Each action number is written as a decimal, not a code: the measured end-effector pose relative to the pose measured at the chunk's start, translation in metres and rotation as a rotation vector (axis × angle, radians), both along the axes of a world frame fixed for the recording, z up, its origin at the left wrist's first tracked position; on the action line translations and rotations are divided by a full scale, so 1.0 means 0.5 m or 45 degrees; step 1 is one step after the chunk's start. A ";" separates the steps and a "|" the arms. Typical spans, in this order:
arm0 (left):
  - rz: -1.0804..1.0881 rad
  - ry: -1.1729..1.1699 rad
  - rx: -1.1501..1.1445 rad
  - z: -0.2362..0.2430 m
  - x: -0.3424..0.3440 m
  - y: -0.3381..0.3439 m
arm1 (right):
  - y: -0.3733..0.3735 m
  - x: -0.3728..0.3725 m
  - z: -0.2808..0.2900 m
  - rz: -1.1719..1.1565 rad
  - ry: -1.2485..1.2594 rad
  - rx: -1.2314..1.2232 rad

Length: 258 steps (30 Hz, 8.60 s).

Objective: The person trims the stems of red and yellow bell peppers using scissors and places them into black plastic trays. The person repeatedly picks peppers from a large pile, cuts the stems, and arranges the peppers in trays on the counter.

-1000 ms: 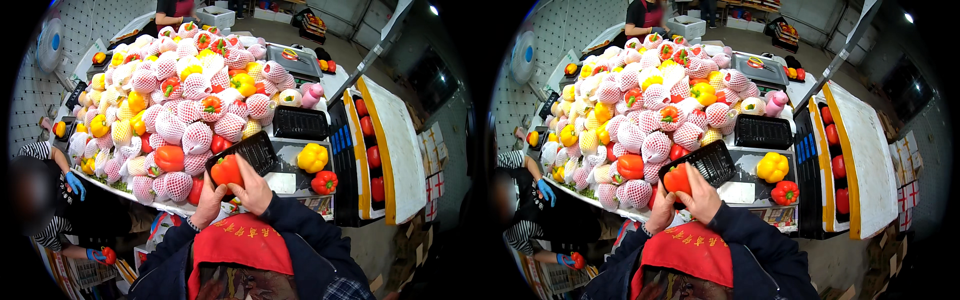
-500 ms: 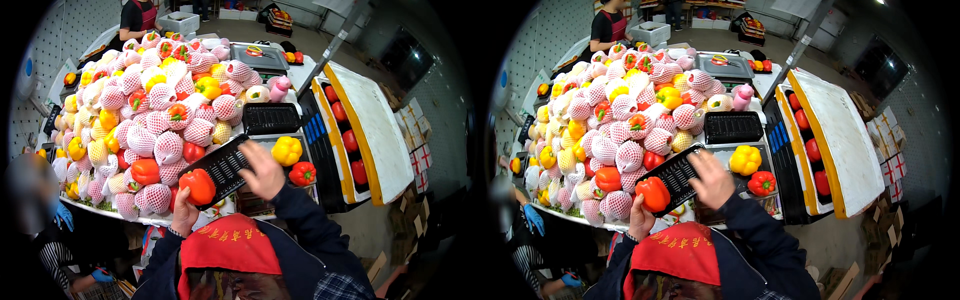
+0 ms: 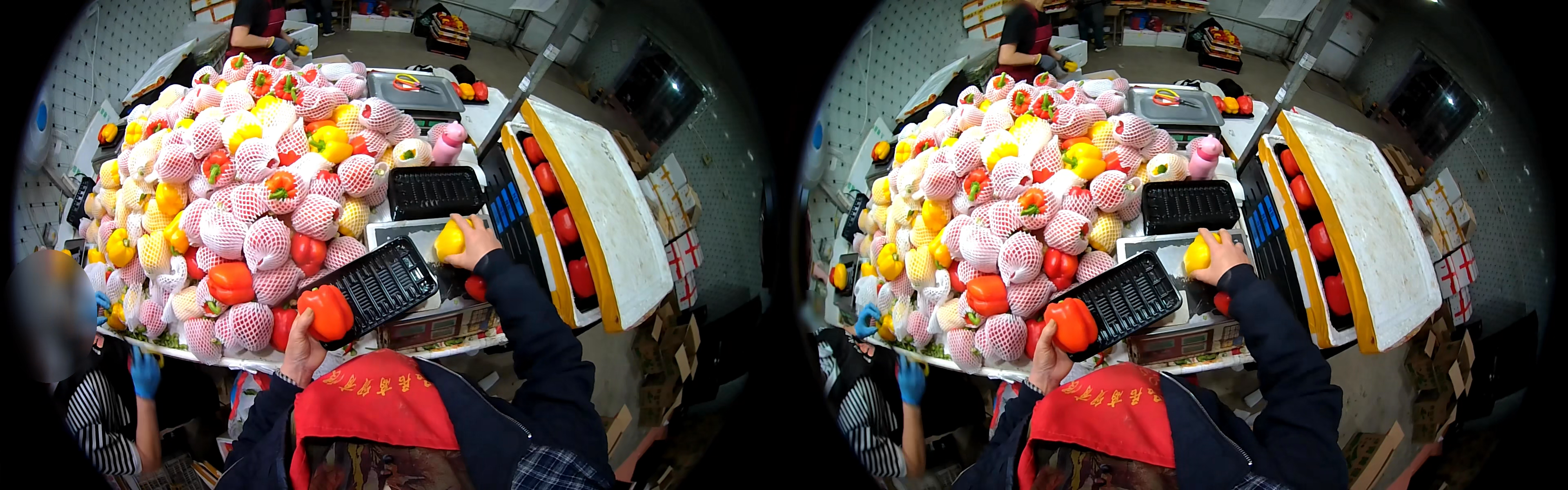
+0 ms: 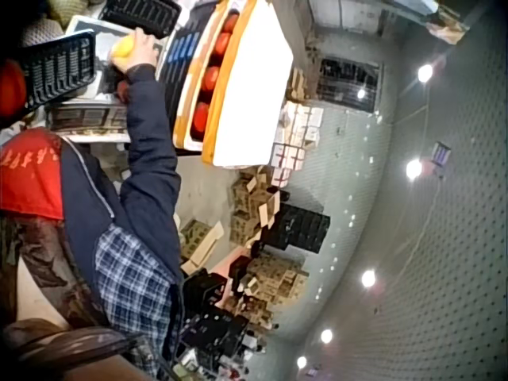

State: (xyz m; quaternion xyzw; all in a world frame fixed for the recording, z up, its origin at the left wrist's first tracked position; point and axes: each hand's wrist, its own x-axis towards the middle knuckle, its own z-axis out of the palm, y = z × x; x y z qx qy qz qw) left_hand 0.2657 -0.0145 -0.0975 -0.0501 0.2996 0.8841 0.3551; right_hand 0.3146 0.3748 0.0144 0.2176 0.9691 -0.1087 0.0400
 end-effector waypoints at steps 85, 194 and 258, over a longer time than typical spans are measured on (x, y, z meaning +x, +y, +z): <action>-0.317 0.366 -0.500 0.034 -0.099 0.113 | -0.047 0.118 -0.173 -0.144 0.584 -1.066; -0.350 0.651 -0.948 0.060 -0.079 -0.061 | -0.304 -0.338 -0.137 0.187 0.779 -1.130; 0.579 0.180 -0.212 0.149 -0.061 -0.068 | -0.396 -0.018 -0.082 0.520 -0.204 -2.372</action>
